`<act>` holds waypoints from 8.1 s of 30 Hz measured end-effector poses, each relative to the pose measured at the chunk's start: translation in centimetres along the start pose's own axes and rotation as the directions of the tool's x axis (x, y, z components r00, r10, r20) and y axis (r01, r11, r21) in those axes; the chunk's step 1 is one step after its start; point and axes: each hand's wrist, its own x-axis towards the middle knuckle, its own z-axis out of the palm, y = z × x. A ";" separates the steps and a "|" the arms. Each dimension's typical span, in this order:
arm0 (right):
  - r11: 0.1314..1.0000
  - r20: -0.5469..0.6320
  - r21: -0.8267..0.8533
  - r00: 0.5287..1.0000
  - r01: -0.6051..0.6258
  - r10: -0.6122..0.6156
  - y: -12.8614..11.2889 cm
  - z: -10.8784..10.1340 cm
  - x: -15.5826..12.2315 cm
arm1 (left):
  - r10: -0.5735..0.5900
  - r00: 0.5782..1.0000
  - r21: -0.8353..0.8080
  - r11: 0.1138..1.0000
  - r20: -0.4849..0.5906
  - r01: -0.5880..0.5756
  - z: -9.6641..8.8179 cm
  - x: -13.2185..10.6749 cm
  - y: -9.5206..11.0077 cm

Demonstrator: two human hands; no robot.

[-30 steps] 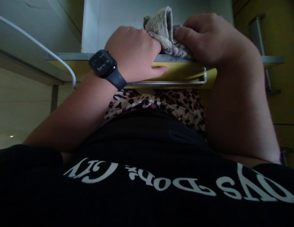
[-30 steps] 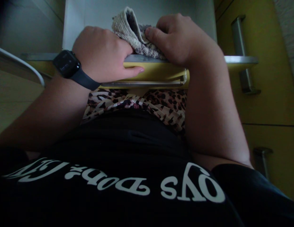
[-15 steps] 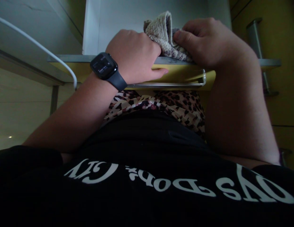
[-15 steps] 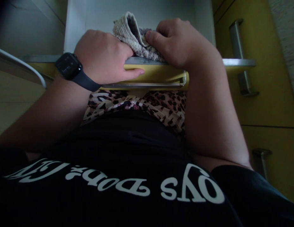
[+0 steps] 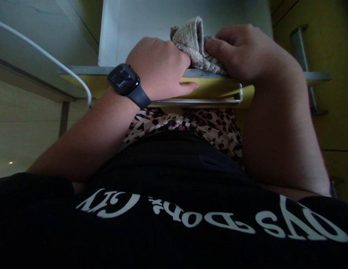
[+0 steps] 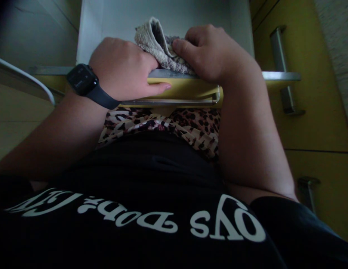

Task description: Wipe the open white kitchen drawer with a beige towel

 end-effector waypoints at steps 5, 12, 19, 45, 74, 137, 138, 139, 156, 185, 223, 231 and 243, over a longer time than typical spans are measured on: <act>1.000 -0.010 -0.013 1.000 -0.012 0.012 0.1 0.0 0.0 | 0.002 1.000 -0.003 1.000 -0.007 -0.002 0.1 0.0 0.1; 1.000 -0.012 -0.026 1.000 -0.009 0.008 0.1 -0.1 0.1 | 0.005 1.000 0.003 1.000 0.000 -0.005 0.1 0.0 0.0; 0.999 -0.017 -0.032 1.000 -0.003 0.003 0.1 0.2 0.0 | 0.000 1.000 -0.003 1.000 0.004 0.000 0.0 0.0 0.0; 0.999 -0.016 -0.033 1.000 0.008 -0.008 -0.1 0.0 0.0 | -0.009 1.000 -0.017 1.000 0.026 0.010 -0.1 0.0 0.0; 0.999 -0.019 -0.035 1.000 0.011 -0.012 0.2 0.2 0.1 | 0.012 1.000 -0.002 1.000 -0.011 -0.012 0.1 0.0 -0.1; 0.999 -0.027 -0.035 0.999 0.022 -0.023 0.2 0.1 0.1 | 0.006 1.000 -0.013 1.000 0.008 -0.006 0.1 0.0 -0.1; 0.999 -0.029 -0.035 0.999 0.023 -0.024 0.2 0.1 0.1 | 0.004 1.000 -0.013 1.000 0.009 -0.004 0.1 0.0 -0.1; 0.999 -0.031 -0.033 0.999 0.022 -0.023 0.2 0.1 0.1 | 0.003 1.000 -0.013 1.000 0.008 -0.003 0.1 0.0 -0.1; 0.999 -0.020 -0.042 1.000 -0.005 0.005 0.0 0.1 0.1 | -0.027 0.999 -0.019 0.999 0.022 0.028 0.1 0.0 0.0; 0.999 -0.024 -0.041 1.000 0.011 -0.012 0.1 0.3 0.0 | 0.014 1.000 -0.011 1.000 -0.009 -0.014 0.1 0.1 0.0; 1.000 -0.030 -0.031 1.000 0.001 -0.002 0.2 0.2 0.1 | -0.004 1.000 -0.035 0.999 0.020 0.005 0.0 0.1 0.0; 1.000 -0.014 -0.017 1.000 -0.004 0.003 0.0 0.1 0.1 | -0.009 1.000 -0.038 0.999 0.011 0.009 0.0 0.0 0.0; 1.000 -0.012 -0.021 1.000 -0.001 0.001 -0.1 0.0 0.0 | -0.007 1.000 -0.033 0.999 -0.002 0.007 0.0 0.0 0.0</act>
